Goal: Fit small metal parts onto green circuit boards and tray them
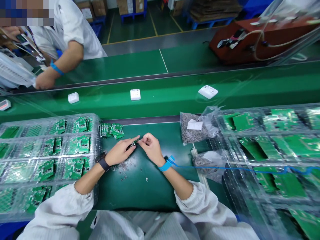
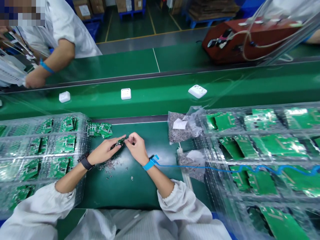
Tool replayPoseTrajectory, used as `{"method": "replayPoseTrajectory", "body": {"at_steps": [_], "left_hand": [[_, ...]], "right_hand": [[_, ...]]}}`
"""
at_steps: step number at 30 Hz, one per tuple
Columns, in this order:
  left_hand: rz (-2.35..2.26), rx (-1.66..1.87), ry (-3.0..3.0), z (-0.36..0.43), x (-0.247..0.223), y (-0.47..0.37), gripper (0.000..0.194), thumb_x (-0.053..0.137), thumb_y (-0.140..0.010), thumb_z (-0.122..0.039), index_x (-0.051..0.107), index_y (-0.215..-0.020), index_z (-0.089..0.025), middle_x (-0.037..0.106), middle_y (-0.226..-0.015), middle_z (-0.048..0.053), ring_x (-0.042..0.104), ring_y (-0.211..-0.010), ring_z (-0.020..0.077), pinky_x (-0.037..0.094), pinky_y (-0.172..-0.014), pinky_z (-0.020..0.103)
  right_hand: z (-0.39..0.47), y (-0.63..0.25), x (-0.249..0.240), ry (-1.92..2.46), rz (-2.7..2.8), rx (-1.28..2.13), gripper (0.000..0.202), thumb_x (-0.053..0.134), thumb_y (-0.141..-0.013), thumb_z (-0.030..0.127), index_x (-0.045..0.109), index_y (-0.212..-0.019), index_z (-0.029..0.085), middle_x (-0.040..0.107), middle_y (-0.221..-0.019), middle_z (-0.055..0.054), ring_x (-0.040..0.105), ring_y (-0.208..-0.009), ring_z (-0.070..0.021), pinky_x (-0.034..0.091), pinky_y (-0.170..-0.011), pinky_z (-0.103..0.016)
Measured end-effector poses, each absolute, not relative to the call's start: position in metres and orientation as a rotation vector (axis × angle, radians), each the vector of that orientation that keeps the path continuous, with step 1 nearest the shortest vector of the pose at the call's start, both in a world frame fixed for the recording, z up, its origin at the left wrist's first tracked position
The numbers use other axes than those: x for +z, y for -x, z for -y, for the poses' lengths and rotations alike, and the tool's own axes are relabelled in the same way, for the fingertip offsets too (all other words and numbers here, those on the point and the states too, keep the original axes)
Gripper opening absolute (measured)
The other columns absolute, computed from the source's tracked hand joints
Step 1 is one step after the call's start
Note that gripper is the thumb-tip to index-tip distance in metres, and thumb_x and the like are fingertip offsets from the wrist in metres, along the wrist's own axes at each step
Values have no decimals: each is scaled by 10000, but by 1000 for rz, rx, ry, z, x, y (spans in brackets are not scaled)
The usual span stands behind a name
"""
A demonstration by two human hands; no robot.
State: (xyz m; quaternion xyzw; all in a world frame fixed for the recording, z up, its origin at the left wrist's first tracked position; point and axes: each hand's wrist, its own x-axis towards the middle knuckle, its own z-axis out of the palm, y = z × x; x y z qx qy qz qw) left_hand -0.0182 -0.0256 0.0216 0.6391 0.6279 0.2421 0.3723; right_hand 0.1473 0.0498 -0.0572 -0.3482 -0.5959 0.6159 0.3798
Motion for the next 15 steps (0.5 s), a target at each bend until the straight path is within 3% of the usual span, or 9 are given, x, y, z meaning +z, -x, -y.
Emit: {"method": "replayPoseTrajectory", "body": {"at_steps": [9,12,15], "left_hand": [[-1592,495,-1750,24,22,21,490,503,-985,-343,584,-1455,-229,707,-1259,126,679,-1014,286,486,-965,401],[-1645,558,-1685,22,23,20,444,495,-991,-349,632,-1396,-228,742,-1155,99,688,-987,274,492,-968,392],[-1683,675,-1611,20,28,20,390,475,-1011,-377,671,-1313,-228,746,-1168,71,680,-1089,272,473,-1020,375]], "right_hand": [[-50,-147,-56,829,1604,1548,289,655,-857,319,433,-692,232,442,-676,43,424,-635,-131,377,-609,-273],[-52,-148,-52,820,1596,1589,242,682,-862,357,494,-775,234,534,-732,25,517,-684,-149,439,-649,-282],[-50,-158,-44,847,1656,1594,197,710,-872,365,566,-914,237,619,-807,11,582,-736,-163,479,-693,-290]]}}
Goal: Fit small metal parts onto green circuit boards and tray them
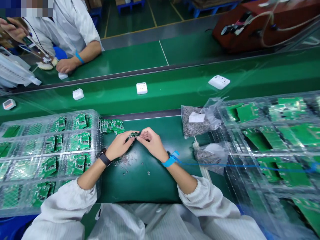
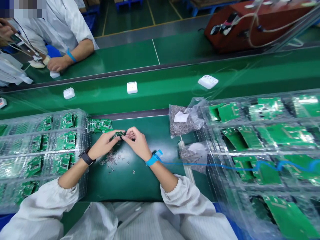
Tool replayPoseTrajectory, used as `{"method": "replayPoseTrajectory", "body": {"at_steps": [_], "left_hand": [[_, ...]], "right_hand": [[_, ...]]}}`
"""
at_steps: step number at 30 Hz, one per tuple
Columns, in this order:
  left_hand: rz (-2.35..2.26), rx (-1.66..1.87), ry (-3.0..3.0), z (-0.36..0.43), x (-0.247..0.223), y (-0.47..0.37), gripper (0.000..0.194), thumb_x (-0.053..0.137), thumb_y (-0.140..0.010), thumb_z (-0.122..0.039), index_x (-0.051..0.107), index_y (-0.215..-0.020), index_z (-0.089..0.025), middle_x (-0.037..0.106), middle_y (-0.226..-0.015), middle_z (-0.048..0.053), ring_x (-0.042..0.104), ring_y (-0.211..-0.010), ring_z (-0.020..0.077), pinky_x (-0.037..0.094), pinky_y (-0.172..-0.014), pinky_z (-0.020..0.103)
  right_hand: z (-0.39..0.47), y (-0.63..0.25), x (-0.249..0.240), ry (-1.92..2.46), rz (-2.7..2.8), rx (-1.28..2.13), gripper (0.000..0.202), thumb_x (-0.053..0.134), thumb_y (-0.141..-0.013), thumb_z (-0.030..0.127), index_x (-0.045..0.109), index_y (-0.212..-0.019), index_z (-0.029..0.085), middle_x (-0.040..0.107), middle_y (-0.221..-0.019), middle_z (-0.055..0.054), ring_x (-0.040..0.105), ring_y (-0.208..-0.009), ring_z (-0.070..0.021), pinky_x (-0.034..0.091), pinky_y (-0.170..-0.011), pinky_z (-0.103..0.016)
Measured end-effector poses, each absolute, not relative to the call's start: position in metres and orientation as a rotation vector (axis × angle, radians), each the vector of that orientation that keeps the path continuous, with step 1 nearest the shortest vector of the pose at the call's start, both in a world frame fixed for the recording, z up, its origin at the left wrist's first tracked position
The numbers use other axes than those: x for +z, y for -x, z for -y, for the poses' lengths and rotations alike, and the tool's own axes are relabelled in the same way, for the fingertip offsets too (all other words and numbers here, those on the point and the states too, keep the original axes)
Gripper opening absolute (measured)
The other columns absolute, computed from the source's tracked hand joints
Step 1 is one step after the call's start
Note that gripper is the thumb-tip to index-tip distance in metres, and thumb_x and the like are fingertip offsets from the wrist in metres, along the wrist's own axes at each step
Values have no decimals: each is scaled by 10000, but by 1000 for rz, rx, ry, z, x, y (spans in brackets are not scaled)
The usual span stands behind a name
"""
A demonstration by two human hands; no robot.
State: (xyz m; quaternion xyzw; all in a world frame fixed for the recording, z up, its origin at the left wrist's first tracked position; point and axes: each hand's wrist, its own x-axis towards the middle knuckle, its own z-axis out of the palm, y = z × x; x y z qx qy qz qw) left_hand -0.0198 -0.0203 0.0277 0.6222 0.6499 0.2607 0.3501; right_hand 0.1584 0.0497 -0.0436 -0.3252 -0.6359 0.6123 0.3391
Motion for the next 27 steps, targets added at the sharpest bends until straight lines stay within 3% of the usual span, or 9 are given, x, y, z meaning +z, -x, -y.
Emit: {"method": "replayPoseTrajectory", "body": {"at_steps": [4,8,12,17,24,27], "left_hand": [[-1800,736,-1519,19,34,24,343,598,-963,-466,693,-1192,-229,746,-1192,43,684,-1094,275,478,-988,352],[-1788,737,-1485,19,32,25,319,681,-905,-516,728,-1016,-220,779,-1019,23,714,-929,242,502,-851,314],[-1772,672,-1499,20,29,23,295,700,-888,-499,747,-937,-212,779,-875,4,711,-826,214,493,-753,291],[-1758,763,-1272,23,27,23,354,723,-859,-528,698,-827,-177,724,-685,13,665,-644,184,487,-646,279],[-1616,999,-966,21,29,20,374,798,-792,-495,682,-854,-145,718,-749,43,668,-659,170,537,-666,290],[-1530,973,-795,21,30,19,414,826,-760,-504,678,-886,-138,742,-846,69,685,-681,172,563,-675,303]], "right_hand": [[-38,-186,-33,824,2036,1526,107,724,-899,277,647,-964,242,622,-781,27,544,-686,-154,444,-680,-288],[-24,-204,-29,606,2467,1398,199,804,-862,246,700,-1031,236,676,-897,-15,589,-880,-207,448,-808,-315],[-19,-201,-26,485,2682,1282,73,755,-914,235,698,-888,196,681,-893,-36,578,-894,-206,432,-826,-310],[-26,-194,-22,513,2786,1174,130,739,-919,191,649,-825,191,676,-857,-31,597,-857,-204,441,-842,-320],[-49,-191,-17,613,2654,1221,186,686,-872,48,621,-783,199,647,-761,-1,592,-764,-185,457,-805,-325],[-53,-188,-20,617,2345,1380,130,681,-870,87,672,-849,215,679,-798,0,633,-802,-185,483,-787,-311]]}}
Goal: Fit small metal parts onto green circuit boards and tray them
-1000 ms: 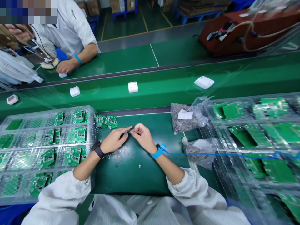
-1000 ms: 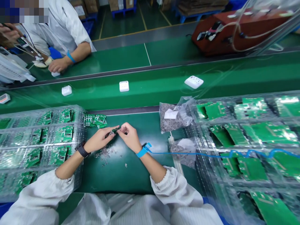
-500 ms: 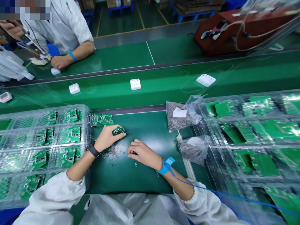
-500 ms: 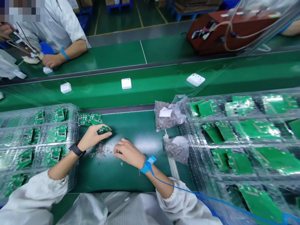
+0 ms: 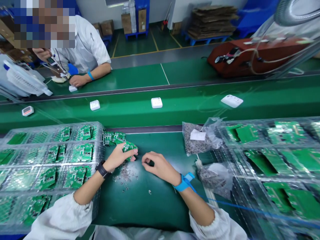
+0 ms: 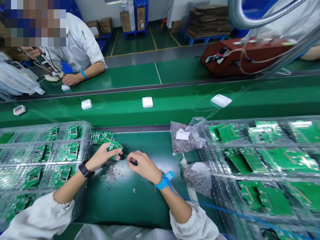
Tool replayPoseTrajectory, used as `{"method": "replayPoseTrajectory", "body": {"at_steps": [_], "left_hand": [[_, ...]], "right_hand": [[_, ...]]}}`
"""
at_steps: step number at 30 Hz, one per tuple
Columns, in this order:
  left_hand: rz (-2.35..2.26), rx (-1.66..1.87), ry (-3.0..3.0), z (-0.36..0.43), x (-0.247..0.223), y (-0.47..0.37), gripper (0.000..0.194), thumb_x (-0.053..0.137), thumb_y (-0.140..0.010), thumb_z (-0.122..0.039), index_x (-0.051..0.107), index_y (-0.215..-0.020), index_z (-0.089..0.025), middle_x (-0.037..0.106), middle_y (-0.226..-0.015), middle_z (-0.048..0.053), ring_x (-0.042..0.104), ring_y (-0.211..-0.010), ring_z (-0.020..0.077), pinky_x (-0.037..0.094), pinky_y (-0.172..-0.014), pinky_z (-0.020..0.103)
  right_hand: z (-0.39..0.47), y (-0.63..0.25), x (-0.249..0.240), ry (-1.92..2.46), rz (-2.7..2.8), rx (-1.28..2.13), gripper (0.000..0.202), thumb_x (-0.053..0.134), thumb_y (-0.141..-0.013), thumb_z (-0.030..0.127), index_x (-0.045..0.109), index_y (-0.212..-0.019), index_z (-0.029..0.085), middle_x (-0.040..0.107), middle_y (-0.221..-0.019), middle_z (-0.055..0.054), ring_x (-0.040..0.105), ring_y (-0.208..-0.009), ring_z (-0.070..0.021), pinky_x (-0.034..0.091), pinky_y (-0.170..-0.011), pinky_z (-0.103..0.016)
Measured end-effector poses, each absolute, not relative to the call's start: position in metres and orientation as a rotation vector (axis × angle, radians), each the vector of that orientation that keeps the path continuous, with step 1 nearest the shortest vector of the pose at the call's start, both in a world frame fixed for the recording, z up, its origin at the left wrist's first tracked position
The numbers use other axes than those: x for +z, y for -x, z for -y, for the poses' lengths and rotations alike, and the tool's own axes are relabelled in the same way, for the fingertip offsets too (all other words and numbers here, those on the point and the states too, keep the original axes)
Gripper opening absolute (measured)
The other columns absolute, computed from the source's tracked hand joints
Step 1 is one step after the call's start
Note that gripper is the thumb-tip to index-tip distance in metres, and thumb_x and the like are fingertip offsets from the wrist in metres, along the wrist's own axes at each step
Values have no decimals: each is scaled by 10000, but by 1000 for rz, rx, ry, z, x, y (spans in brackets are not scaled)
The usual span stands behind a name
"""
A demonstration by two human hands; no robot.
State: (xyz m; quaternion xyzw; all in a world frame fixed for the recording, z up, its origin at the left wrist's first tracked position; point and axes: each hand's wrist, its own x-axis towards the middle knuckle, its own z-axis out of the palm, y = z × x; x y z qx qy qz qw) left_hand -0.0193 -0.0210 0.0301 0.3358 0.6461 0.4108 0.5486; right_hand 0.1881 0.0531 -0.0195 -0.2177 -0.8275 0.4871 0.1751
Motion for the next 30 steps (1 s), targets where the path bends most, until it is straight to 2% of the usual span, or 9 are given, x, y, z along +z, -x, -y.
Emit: {"method": "replayPoseTrajectory", "body": {"at_steps": [3,7,13,21,27,30], "left_hand": [[-1438,877,-716,22,29,18,433,801,-785,-520,670,-954,-144,749,-887,77,684,-669,165,566,-669,310],[-1393,828,-829,21,19,14,430,775,-808,-517,659,-1009,-155,741,-920,77,691,-724,179,565,-702,323],[-1504,721,-1200,23,7,13,319,631,-929,-456,653,-1109,-194,728,-871,44,696,-807,218,562,-791,350],[-1550,685,-1321,23,13,14,235,567,-959,-385,657,-1082,-206,736,-889,36,696,-808,216,542,-787,329],[-1619,629,-1530,21,23,11,203,566,-955,-336,674,-1099,-241,761,-1107,31,701,-1039,248,495,-913,339],[-1632,622,-1572,21,24,10,213,557,-957,-324,677,-1117,-251,763,-1124,20,703,-1051,247,491,-911,331]], "right_hand": [[-52,-183,-29,719,1931,1549,43,705,-900,228,724,-938,233,746,-899,-25,696,-857,-200,534,-806,-324],[-44,-174,-41,829,1462,1718,155,768,-862,354,741,-948,228,788,-980,-57,747,-894,-222,593,-830,-348],[-33,-165,-46,888,1236,1799,202,835,-794,375,727,-875,225,801,-986,-64,761,-970,-234,602,-932,-388],[-34,-166,-48,919,1214,1819,303,886,-728,390,702,-908,231,781,-914,-45,753,-887,-209,610,-875,-360],[-34,-168,-47,885,1274,1803,240,854,-764,379,691,-844,221,755,-887,-39,722,-844,-189,589,-827,-324],[-33,-168,-46,861,1324,1765,217,834,-779,371,687,-833,220,737,-878,-36,697,-816,-182,581,-809,-321]]}}
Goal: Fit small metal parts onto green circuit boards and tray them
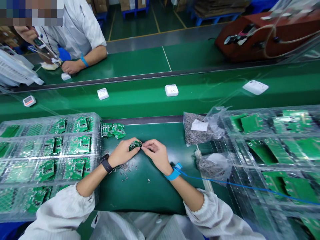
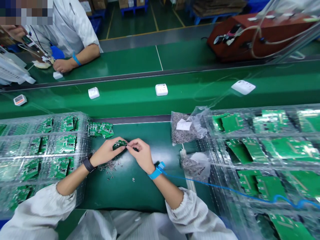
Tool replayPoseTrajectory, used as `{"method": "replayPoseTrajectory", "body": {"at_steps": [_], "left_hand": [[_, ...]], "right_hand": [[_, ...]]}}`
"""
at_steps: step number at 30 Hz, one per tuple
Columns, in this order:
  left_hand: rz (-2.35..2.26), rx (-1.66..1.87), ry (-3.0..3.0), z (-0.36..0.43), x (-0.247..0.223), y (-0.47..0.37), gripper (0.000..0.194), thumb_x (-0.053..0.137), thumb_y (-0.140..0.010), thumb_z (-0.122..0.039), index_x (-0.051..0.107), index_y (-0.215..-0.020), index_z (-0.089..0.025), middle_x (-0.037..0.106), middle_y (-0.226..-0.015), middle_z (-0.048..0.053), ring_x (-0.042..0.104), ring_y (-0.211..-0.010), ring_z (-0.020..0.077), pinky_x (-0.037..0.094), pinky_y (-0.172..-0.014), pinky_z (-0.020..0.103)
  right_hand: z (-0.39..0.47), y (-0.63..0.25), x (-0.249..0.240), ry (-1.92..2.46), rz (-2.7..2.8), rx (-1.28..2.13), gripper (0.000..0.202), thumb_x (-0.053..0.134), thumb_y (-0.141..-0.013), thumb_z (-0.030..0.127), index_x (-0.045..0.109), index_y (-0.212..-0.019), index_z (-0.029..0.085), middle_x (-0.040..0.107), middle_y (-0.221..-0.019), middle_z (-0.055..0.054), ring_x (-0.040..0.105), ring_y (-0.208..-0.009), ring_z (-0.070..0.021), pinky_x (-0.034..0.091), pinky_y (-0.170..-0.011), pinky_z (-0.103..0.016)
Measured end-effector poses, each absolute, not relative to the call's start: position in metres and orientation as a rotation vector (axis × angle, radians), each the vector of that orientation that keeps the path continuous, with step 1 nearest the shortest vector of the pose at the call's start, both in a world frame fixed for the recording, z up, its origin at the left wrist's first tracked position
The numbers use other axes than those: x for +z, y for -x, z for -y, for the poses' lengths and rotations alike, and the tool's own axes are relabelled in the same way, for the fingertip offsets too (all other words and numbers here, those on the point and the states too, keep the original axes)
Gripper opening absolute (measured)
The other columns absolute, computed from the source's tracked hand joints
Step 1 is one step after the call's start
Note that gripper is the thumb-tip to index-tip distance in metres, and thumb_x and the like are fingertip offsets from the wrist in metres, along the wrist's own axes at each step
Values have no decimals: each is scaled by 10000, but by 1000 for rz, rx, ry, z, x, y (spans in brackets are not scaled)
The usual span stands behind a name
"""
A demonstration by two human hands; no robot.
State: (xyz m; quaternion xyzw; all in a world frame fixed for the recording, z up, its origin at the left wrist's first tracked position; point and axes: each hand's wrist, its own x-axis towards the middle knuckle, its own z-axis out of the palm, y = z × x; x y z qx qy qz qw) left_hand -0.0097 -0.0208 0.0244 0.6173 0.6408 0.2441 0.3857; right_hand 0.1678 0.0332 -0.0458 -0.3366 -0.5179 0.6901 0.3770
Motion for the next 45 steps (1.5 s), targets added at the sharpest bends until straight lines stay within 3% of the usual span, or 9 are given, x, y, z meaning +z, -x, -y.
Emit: {"method": "replayPoseTrajectory", "body": {"at_steps": [18,31,45], "left_hand": [[-1616,593,-1622,23,27,8,212,538,-963,-302,690,-1104,-255,760,-1119,17,699,-1027,243,483,-892,321],[-1630,516,-1656,25,28,7,231,524,-974,-336,666,-1141,-264,761,-1139,25,703,-1034,262,479,-901,335],[-1607,588,-1611,23,30,8,232,523,-975,-348,683,-1115,-254,769,-1117,26,709,-1014,250,497,-875,320]], "right_hand": [[-35,-173,-42,745,1612,1505,113,690,-852,202,613,-773,230,672,-870,-35,670,-843,-196,537,-782,-334],[-35,-170,-39,754,1449,1806,199,760,-804,344,607,-747,231,617,-811,-10,635,-762,-168,567,-755,-320],[-33,-169,-42,826,1329,1763,297,842,-745,425,621,-709,229,662,-778,-20,677,-756,-192,588,-800,-367]]}}
